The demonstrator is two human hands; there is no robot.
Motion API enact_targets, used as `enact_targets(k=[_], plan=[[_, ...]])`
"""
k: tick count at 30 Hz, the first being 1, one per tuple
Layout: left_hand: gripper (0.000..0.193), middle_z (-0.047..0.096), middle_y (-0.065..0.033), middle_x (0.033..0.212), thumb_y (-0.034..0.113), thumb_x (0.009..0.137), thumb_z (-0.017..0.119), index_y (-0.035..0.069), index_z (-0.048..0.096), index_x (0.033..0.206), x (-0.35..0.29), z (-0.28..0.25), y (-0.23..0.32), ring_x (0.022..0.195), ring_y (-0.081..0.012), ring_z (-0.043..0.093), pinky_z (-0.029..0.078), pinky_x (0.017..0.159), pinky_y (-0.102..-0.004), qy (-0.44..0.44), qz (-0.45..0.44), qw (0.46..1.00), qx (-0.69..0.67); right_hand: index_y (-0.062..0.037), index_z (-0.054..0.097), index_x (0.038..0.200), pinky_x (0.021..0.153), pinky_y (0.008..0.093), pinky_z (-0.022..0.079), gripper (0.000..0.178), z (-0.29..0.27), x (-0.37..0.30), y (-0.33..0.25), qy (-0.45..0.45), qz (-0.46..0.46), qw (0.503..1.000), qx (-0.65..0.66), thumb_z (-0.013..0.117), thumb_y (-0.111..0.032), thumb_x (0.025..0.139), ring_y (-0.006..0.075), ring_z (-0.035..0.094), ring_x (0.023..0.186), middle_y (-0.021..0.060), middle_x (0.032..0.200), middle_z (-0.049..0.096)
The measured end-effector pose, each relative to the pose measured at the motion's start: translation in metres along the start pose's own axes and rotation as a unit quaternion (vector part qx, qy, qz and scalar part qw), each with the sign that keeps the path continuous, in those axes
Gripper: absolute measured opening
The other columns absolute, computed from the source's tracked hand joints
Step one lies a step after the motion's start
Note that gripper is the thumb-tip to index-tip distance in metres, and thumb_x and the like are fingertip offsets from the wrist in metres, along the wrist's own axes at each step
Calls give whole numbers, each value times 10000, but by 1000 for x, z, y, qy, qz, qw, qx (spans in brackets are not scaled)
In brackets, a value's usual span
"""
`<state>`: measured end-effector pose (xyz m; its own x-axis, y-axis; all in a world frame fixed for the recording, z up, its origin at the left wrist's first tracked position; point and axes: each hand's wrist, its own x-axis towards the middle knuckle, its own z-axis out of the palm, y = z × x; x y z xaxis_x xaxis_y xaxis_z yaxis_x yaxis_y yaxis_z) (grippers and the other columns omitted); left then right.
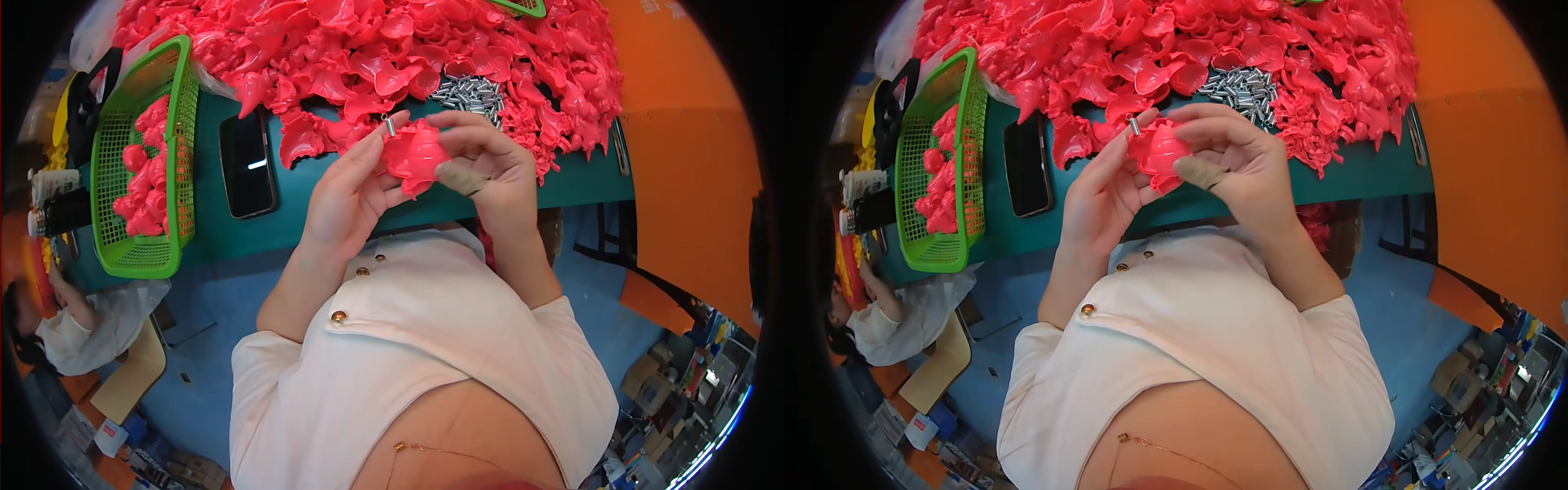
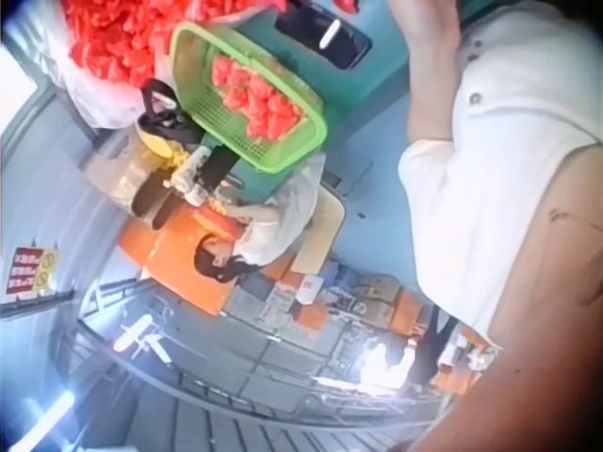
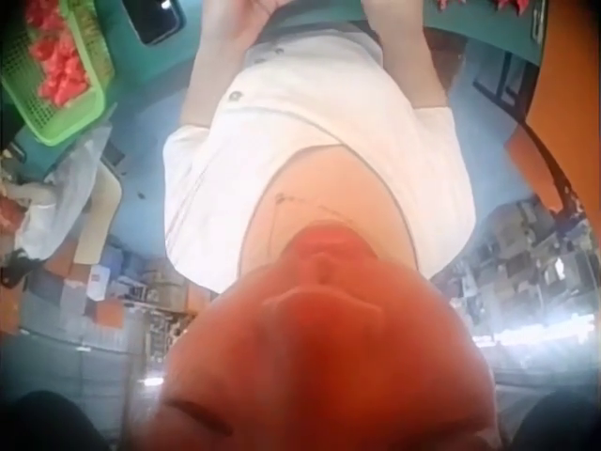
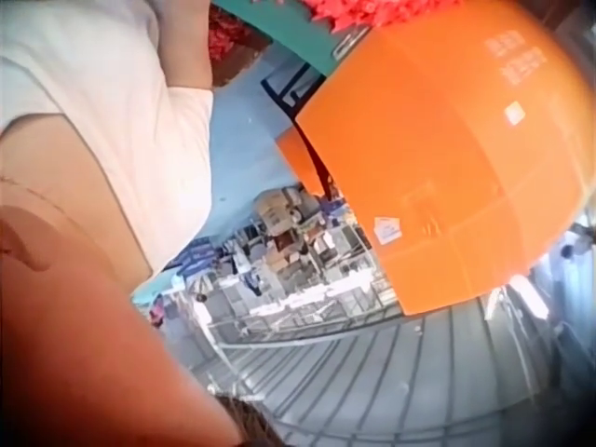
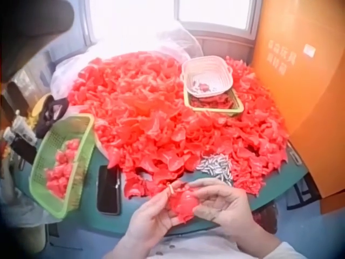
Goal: Assembling small pink plastic toy components at a factory workbench.
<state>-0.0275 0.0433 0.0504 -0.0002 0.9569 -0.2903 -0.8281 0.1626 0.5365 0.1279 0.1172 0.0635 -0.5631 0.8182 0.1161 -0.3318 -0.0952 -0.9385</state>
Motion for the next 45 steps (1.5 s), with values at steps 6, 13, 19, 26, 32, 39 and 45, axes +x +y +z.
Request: enact_targets(k=[6,13,19,26,32,39,45], plan=[[425,496,-135,1258,227,970,400,6,375,1331,-4,-2,-1,1109,-210,543,480,901,-373,1,13,1000,3,74,548,1107,828,284,502,398,8,-6,2,7,-6,990,-138,674,85,730,186,576,980,154,1136,553],[414,532,-128,1216,230,960,428,-2,413,1303,-3,-4,2,1083,-209,561,489,887,-358,9,27,999,14,71,477,1180,836,266,491,460,17,-11,5,30,69,995,-67,667,58,761,161,574,967,116,1084,576],[415,536,-130,1211,232,955,441,-10,424,1291,-2,-6,-2,1080,-207,563,492,879,-351,-5,16,1000,-3,52,535,1075,833,248,447,302,11,-12,10,-12,30,986,-162,651,20,798,133,570,908,88,989,596],[419,536,-131,1210,229,948,455,-13,426,1289,0,-7,-1,1066,-207,571,501,861,-345,-4,15,1000,-2,27,555,975,775,215,431,157,9,-6,0,-38,75,994,-75,617,-31,844,94,554,868,48,931,601],[416,563,-126,1167,216,943,464,-17,427,1286,1,-7,-3,1024,-201,593,505,855,-341,1,9,1000,-3,39,553,1017,745,194,432,202,17,-5,-13,-18,114,986,-122,623,-38,843,72,564,823,51,888,623],[391,582,-129,1134,198,943,460,-23,446,1266,3,-7,-4,1000,-202,604,514,846,-344,-5,5,1000,-10,52,570,1037,704,203,453,233,24,-8,-16,-2,76,966,-247,636,-50,838,67,578,779,58,798,645],[356,588,-135,1120,196,955,434,-22,472,1234,3,-9,-4,967,-203,617,529,827,-356,-10,-18,1000,-16,46,589,987,621,209,455,209,19,-11,-7,-29,-45,942,-333,656,-57,818,66,587,675,76,712,647]])
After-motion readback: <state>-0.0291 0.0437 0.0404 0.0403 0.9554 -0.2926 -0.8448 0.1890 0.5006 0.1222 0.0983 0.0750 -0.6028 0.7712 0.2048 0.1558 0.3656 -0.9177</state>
